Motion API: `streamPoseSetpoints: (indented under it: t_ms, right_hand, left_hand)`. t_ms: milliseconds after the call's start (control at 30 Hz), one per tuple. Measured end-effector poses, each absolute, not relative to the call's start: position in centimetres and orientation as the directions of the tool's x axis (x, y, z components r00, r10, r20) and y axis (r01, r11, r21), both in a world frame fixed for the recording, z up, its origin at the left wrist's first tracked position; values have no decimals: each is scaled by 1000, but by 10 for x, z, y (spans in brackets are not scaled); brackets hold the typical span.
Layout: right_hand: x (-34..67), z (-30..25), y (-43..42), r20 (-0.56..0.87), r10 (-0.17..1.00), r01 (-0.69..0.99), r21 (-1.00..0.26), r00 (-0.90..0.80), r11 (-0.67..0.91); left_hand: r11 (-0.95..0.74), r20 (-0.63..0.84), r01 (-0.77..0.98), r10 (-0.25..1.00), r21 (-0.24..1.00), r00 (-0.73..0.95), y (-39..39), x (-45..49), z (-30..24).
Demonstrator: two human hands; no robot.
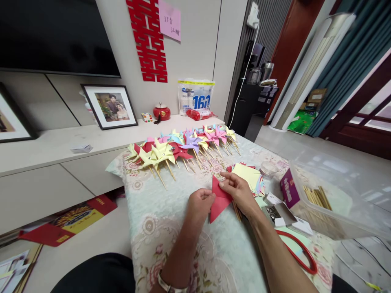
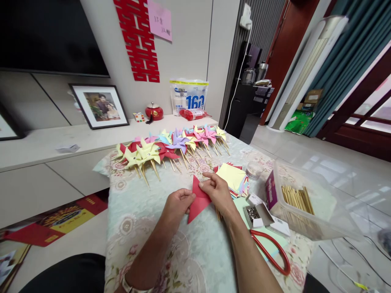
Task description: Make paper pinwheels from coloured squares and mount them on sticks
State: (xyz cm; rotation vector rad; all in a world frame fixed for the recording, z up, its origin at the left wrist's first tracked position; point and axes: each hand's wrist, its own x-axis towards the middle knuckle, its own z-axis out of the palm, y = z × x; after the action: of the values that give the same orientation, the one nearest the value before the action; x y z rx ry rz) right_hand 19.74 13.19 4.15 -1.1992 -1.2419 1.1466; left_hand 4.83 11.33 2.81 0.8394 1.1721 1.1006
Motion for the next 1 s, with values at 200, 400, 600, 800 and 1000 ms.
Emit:
streamPoseSetpoints:
  t_ms: [200, 400, 600, 800, 1000]
  right_hand:
    - [193, 50, 127, -34, 995, 85, -996, -95, -26]
    - [192, 49, 128, -44, 998, 120, -992, -40, -39]
    - [191, 52, 126, -54, 996, 172, -984, -72, -41]
    - [184, 46, 127, -63, 997, 115, -992, -54, -56]
    - [179, 45, 122, -113, 986, 215, -973, -126, -84]
  left_hand:
    - [257, -288, -355, 957, 899, -38, 117, 46, 24]
    - [303, -304, -355, 951, 884, 55, 117, 44, 19]
    - [248, -258, -323, 966, 913, 13, 116, 44, 22]
    - [247, -274, -337, 961, 908, -32, 118, 42, 22]
    - [144, -148, -38, 912, 989, -382, 85, 20, 25]
